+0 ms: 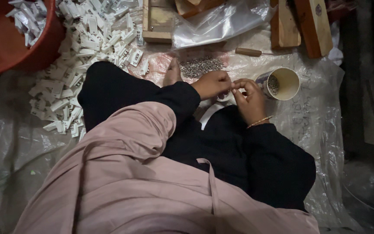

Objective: The person sits on the floor and repeatedly picks up small white plastic components and metal pins, inserting the pins into the components by hand. The person places the assembled units into a nearby container.

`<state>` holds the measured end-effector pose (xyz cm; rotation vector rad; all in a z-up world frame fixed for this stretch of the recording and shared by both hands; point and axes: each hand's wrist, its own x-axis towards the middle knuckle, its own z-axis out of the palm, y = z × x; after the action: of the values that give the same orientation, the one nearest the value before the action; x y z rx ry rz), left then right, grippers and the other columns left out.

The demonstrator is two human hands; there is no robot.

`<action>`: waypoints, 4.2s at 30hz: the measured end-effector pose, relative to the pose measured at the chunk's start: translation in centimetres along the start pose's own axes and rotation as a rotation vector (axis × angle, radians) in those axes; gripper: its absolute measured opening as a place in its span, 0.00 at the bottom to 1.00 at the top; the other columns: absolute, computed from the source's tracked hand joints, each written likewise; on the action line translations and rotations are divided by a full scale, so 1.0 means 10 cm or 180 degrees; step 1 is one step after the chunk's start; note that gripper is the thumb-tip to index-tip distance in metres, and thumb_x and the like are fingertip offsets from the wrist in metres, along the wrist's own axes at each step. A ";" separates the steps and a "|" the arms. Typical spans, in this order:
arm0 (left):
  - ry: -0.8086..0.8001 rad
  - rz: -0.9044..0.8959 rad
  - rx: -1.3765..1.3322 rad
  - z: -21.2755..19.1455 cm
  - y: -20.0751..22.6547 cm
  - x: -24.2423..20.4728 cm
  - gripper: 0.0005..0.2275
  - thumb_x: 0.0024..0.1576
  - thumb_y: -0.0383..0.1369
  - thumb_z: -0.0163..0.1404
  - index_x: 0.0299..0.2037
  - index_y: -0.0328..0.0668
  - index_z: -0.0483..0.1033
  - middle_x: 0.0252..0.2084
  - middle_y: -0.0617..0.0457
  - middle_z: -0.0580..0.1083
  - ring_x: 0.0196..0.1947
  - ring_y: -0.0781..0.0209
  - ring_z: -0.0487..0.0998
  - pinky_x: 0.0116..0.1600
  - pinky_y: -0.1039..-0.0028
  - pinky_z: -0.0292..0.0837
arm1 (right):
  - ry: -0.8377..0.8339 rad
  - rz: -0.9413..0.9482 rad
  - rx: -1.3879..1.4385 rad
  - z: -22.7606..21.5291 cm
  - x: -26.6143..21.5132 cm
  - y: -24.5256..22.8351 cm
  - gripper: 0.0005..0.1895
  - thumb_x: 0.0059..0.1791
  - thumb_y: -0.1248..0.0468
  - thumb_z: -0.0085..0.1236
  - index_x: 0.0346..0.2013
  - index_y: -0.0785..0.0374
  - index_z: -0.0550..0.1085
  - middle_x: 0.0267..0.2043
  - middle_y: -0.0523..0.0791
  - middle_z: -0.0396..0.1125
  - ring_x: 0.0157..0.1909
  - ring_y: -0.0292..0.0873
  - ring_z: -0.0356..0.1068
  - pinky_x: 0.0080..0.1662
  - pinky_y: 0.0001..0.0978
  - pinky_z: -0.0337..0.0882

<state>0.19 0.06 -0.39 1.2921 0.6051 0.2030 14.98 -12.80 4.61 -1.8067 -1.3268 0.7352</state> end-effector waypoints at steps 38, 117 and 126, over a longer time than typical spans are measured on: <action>0.0387 0.0225 0.0916 0.08 -0.06 0.06 0.13 0.51 0.39 0.58 0.35 0.35 0.79 0.24 0.51 0.78 0.22 0.64 0.80 0.29 0.69 0.76 | 0.0058 0.0215 -0.0525 0.07 0.00 0.14 0.06 0.51 0.64 0.63 0.38 0.65 0.79 0.45 0.48 0.74 0.46 0.44 0.74 0.45 0.34 0.77; 0.0459 -0.0136 0.2090 -0.01 -0.04 -0.02 0.14 0.52 0.42 0.61 0.32 0.36 0.80 0.32 0.40 0.78 0.34 0.46 0.82 0.43 0.60 0.75 | 0.1156 0.0807 -0.1291 -0.85 0.11 0.97 0.08 0.48 0.63 0.64 0.38 0.66 0.79 0.44 0.54 0.73 0.48 0.54 0.73 0.53 0.43 0.71; 0.0569 -0.0018 0.1945 -0.06 -0.27 0.07 0.14 0.51 0.40 0.60 0.39 0.38 0.83 0.37 0.43 0.80 0.36 0.49 0.83 0.43 0.64 0.76 | 0.1081 0.1171 -0.1408 -0.79 0.14 1.06 0.10 0.49 0.62 0.62 0.42 0.62 0.80 0.50 0.53 0.72 0.51 0.55 0.72 0.54 0.44 0.69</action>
<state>-0.02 0.11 -3.21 1.8734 0.8631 0.1321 27.25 -15.14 0.01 -2.4439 -0.9910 0.3012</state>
